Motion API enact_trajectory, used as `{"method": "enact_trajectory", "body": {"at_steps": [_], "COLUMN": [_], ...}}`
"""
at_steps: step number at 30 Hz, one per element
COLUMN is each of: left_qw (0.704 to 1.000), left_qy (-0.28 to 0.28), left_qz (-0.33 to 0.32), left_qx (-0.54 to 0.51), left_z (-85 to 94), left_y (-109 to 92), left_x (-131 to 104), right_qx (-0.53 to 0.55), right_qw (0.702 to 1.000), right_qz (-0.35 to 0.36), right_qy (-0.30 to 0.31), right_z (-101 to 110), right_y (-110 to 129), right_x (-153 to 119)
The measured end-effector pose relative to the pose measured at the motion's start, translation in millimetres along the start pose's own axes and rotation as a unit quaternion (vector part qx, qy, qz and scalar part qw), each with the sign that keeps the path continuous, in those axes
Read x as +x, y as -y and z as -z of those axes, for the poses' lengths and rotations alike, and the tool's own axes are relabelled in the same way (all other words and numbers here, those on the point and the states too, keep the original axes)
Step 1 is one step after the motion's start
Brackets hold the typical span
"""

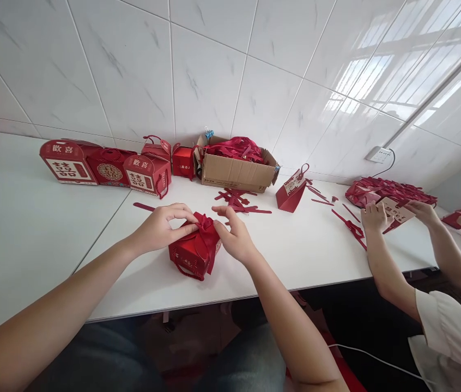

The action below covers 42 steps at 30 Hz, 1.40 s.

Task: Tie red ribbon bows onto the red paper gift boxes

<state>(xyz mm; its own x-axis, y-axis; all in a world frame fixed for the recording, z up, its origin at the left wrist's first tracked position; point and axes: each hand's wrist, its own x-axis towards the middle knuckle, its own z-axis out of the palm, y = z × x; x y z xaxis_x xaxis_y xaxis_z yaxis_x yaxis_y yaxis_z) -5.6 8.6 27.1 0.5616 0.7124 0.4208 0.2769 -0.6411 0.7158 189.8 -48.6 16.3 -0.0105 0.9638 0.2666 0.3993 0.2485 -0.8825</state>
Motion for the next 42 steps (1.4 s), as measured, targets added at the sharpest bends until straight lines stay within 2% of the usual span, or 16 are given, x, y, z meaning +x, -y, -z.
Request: {"method": "enact_trajectory", "body": {"at_steps": [3,8,10,12,16,17,18,21,22,26,28,33,37,42], "left_qw": [1.0,0.999,0.998,0.997,0.994,0.994,0.993,0.989,0.988,0.981,0.979,0.982,0.985,0.993], "left_qy": [-0.007,-0.016,-0.019,-0.023,-0.032,-0.033,-0.036,-0.042,-0.045,-0.062,-0.071,-0.098,-0.111,-0.088], "left_qz": [-0.002,-0.02,-0.034,-0.049,-0.069,-0.073,-0.077,-0.092,-0.098,-0.121,-0.129,-0.106,-0.087,-0.045], "left_qx": [-0.004,0.029,0.044,0.053,0.073,0.079,0.085,0.105,0.113,0.139,0.144,0.121,0.099,0.061], "left_z": [-0.9,-2.5,-3.0,-3.4,-4.5,-4.8,-5.1,-6.0,-6.2,-6.6,-7.6,-14.9,-17.6,-11.9], "left_y": [1,1,-1,-3,-4,-5,-5,-5,-5,-4,-3,-5,-5,2], "left_x": [0,-1,-2,-2,-3,-3,-3,-4,-4,-5,-7,-11,-12,-7], "right_qx": [-0.033,-0.172,-0.215,-0.238,-0.265,-0.268,-0.264,-0.195,-0.157,-0.06,-0.041,-0.001,0.008,0.04], "right_qw": [0.997,0.97,0.96,0.959,0.941,0.938,0.943,0.967,0.97,0.952,0.948,0.961,0.963,0.972], "right_qz": [0.061,0.168,0.18,0.151,0.071,0.07,0.08,0.152,0.179,0.264,0.287,0.278,0.269,0.231], "right_qy": [0.044,-0.023,-0.011,0.04,0.199,0.207,0.187,0.058,0.052,0.144,0.132,0.009,0.001,0.015], "right_z": [5,12,19,29,50,53,55,49,45,25,18,8,5,2], "right_y": [-9,-3,8,20,34,33,30,13,7,-10,-13,-21,-22,-15], "right_x": [9,7,1,-6,-9,-6,-2,16,22,37,37,29,25,23]}}
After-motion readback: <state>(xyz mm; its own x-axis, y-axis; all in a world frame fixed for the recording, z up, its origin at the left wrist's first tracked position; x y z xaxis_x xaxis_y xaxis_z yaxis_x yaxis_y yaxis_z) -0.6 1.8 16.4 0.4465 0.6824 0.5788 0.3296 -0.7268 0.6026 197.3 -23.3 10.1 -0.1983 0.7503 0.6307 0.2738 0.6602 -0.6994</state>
